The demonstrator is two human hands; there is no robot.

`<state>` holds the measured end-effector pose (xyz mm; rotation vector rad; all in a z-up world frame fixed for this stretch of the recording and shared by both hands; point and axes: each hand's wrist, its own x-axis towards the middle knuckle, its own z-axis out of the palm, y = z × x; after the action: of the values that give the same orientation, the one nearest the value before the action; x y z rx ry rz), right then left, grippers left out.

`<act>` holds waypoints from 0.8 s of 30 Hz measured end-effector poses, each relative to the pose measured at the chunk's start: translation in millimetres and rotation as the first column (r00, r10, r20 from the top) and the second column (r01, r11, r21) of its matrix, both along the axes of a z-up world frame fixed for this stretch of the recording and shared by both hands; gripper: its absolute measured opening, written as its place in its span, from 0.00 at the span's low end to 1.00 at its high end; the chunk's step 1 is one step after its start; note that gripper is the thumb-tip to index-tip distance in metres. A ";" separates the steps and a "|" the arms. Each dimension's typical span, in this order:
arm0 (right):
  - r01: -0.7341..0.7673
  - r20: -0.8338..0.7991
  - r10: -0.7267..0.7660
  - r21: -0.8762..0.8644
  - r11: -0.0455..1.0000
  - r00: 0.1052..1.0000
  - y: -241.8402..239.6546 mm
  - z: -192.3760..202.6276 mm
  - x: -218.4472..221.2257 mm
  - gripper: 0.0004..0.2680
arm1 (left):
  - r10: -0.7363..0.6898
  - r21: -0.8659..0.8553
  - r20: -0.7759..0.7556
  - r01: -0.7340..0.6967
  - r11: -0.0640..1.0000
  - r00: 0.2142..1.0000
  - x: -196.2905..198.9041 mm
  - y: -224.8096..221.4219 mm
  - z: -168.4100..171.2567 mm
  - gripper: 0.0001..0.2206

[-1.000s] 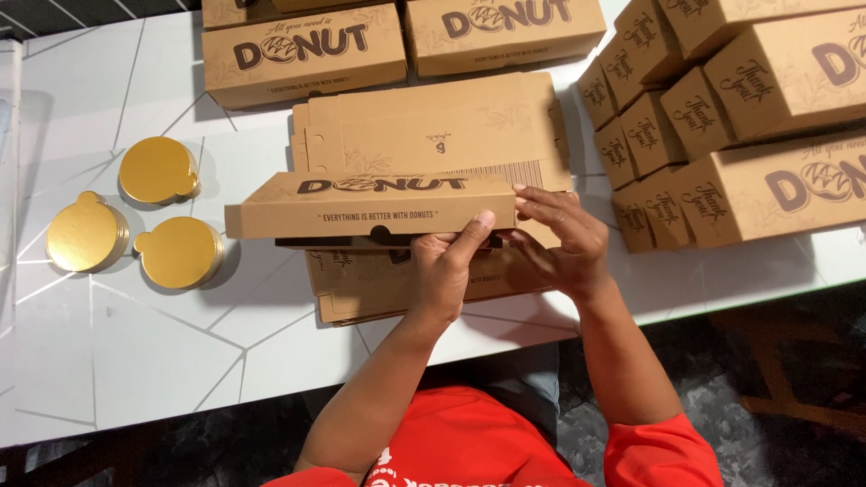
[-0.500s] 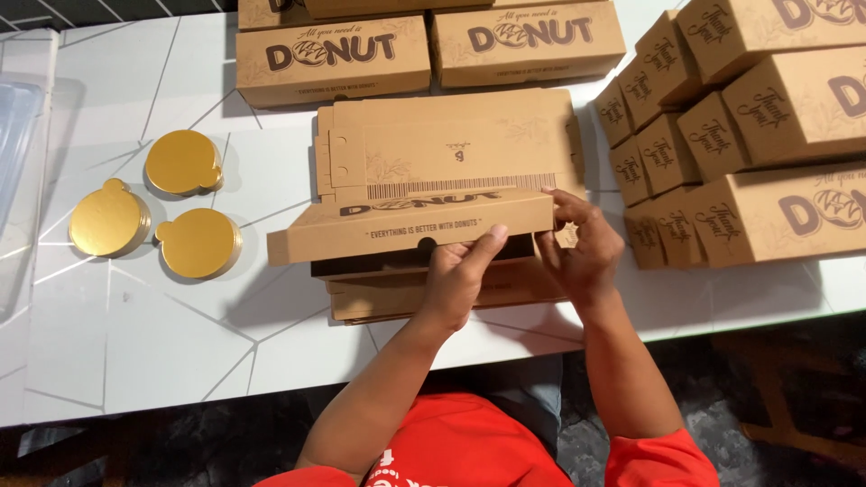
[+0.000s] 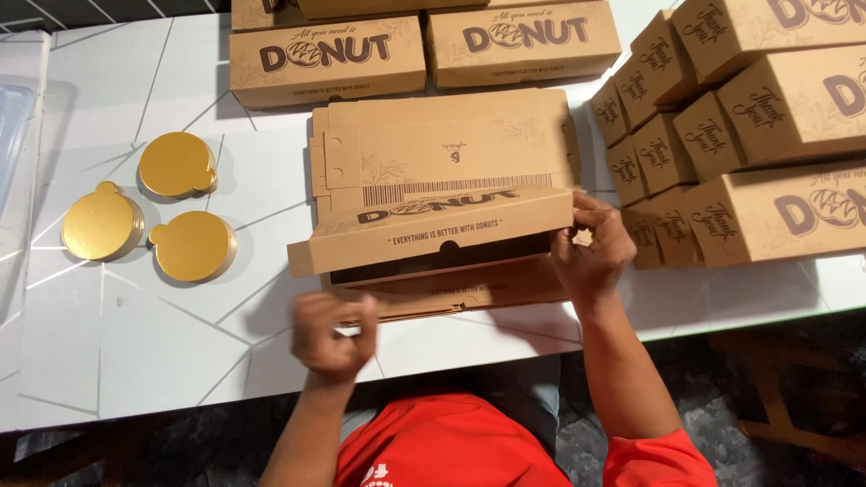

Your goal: Assembling flat cardboard donut boxes by folding flaps and tucking them into place.

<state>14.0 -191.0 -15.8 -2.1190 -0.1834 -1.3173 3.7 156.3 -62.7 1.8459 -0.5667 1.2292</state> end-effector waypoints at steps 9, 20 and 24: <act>-0.066 -0.032 0.068 0.066 0.996 0.997 -1.2 -7.6 -1.6 0.16 | 0.045 -0.166 -0.342 -0.108 0.980 0.939 36.2 18.7 19.9 0.25; 0.045 -0.105 -0.045 -0.004 0.999 0.993 6.0 -6.3 -11.2 0.07 | 0.110 -0.110 -0.198 -0.133 0.985 0.974 46.9 14.2 34.3 0.12; 0.084 -0.116 -0.085 -0.011 0.996 0.990 8.0 -5.3 -8.7 0.05 | 0.090 -0.093 -0.167 -0.106 0.990 0.982 46.9 14.0 41.1 0.09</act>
<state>5.2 -183.0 -21.1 -2.2234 -0.0496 -1.2369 50.6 170.3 -21.6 1.8851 -0.3208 1.1367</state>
